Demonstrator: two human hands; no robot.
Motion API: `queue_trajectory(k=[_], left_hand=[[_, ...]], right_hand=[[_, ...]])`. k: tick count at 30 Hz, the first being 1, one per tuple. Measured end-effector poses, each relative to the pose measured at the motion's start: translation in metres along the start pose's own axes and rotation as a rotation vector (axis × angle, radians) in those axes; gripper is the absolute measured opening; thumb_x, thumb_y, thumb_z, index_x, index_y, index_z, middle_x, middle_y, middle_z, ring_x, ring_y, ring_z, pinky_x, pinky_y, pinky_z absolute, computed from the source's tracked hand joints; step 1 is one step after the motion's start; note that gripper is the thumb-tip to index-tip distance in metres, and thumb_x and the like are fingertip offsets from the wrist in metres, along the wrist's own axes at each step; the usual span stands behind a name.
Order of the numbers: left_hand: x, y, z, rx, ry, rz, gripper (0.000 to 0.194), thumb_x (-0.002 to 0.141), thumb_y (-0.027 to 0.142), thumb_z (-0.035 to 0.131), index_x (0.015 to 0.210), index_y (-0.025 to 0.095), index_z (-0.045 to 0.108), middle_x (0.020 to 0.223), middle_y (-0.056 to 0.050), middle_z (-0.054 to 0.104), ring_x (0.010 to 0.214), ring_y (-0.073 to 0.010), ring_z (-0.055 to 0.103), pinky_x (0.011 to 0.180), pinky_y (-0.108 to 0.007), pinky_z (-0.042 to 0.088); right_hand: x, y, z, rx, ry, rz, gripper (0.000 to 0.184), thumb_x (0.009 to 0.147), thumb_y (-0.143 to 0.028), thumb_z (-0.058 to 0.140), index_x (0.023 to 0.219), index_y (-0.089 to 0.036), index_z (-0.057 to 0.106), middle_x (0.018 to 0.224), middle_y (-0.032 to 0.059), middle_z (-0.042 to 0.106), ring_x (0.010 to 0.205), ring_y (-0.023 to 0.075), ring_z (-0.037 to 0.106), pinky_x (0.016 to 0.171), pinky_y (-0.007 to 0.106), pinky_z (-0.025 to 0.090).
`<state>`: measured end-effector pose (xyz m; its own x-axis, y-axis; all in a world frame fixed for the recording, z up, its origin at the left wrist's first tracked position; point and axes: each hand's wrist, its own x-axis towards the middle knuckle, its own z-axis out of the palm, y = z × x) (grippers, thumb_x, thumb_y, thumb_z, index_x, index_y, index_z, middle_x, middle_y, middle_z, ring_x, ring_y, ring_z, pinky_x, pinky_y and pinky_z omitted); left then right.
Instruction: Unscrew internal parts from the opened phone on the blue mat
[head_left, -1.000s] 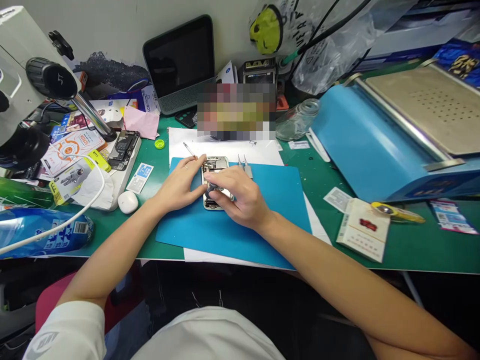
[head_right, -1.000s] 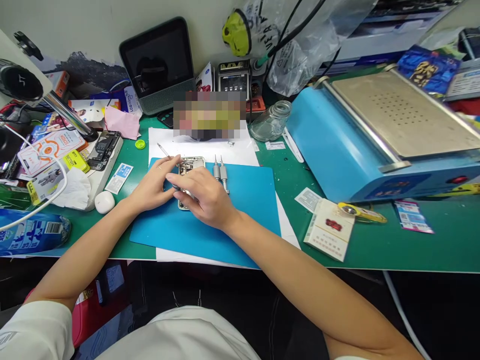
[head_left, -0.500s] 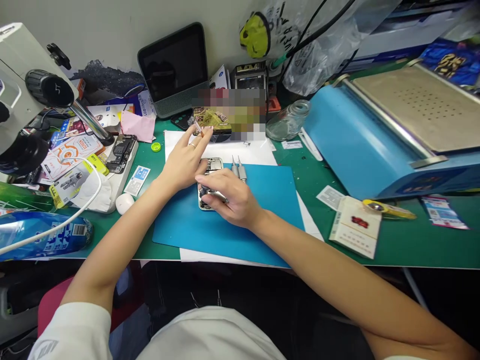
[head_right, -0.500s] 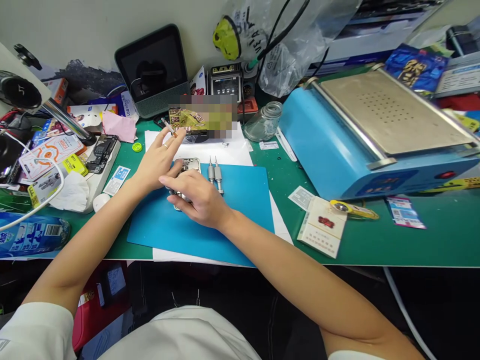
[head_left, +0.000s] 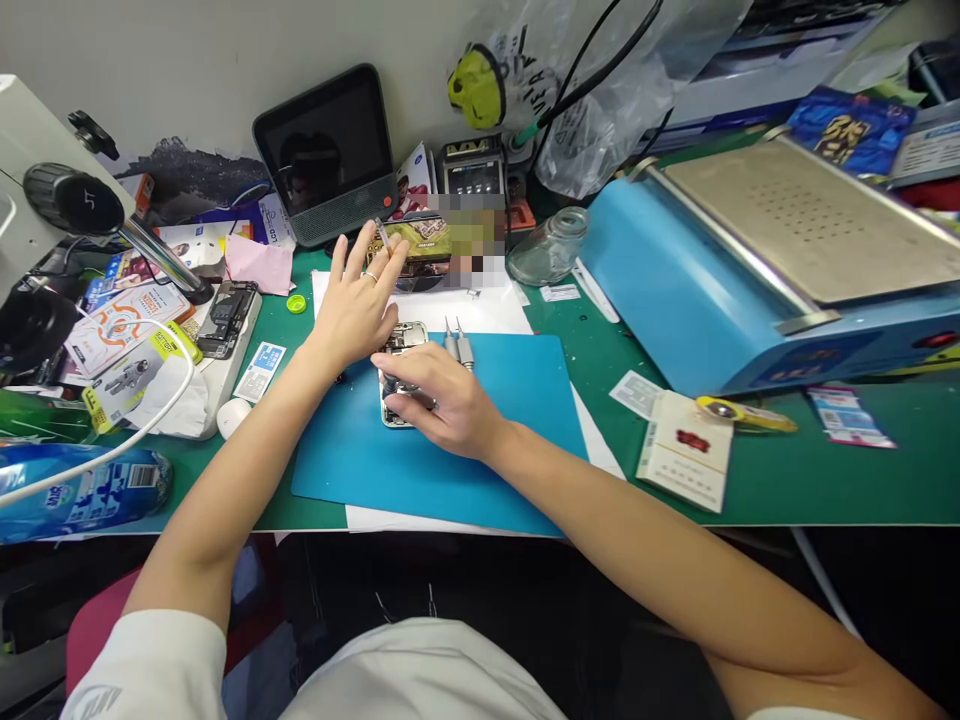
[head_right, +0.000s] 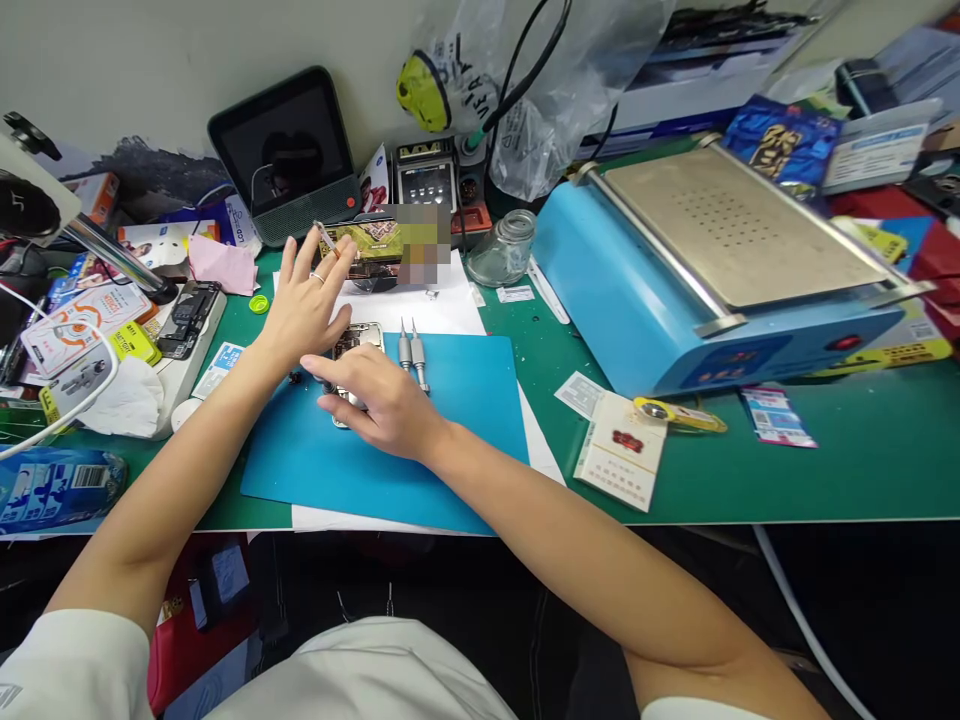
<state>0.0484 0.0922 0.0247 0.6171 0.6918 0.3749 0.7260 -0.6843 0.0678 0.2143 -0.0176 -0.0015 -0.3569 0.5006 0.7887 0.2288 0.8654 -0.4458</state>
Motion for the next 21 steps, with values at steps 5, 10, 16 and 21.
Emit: queue_trajectory(k=[5,10,16,21], left_hand=[[-0.017,0.005,-0.027,-0.116,0.066,-0.069,0.073,0.093,0.029,0.053,0.162,0.013,0.032,0.167,-0.017,0.040,0.159,-0.0396,0.024,0.129,-0.062,0.021],[-0.091,0.045,-0.090,-0.259,0.059,-0.220,0.057,0.104,0.035,0.052,0.158,0.023,0.043,0.150,-0.013,0.061,0.134,-0.0297,0.060,0.112,-0.046,0.050],[-0.263,0.123,-0.121,-0.336,0.203,-0.469,0.041,0.097,0.018,0.059,0.135,0.033,0.067,0.115,-0.002,0.079,0.087,-0.0188,0.075,0.082,-0.033,0.062],[-0.386,0.175,-0.085,-0.393,0.113,-0.847,0.025,0.096,0.027,0.060,0.114,0.034,0.077,0.104,-0.001,0.082,0.078,-0.0208,0.078,0.072,-0.033,0.066]], right_hand=[[-0.001,-0.001,-0.001,0.012,0.010,0.019,0.047,0.102,-0.019,0.059,0.148,-0.027,0.051,0.098,0.0048,0.075,0.095,0.0227,0.068,0.086,0.041,0.060],[-0.001,-0.002,-0.001,0.030,0.002,0.026,0.049,0.103,-0.015,0.056,0.149,-0.029,0.049,0.103,0.0051,0.077,0.097,0.0219,0.069,0.085,0.040,0.061],[-0.001,-0.003,-0.002,-0.013,0.015,-0.026,0.049,0.103,-0.017,0.059,0.149,-0.029,0.051,0.104,0.0051,0.077,0.089,0.0210,0.070,0.082,0.040,0.058],[-0.002,-0.004,-0.001,0.032,0.052,0.005,0.055,0.101,-0.010,0.058,0.152,-0.029,0.051,0.109,0.0060,0.078,0.101,0.0226,0.070,0.088,0.040,0.059]])
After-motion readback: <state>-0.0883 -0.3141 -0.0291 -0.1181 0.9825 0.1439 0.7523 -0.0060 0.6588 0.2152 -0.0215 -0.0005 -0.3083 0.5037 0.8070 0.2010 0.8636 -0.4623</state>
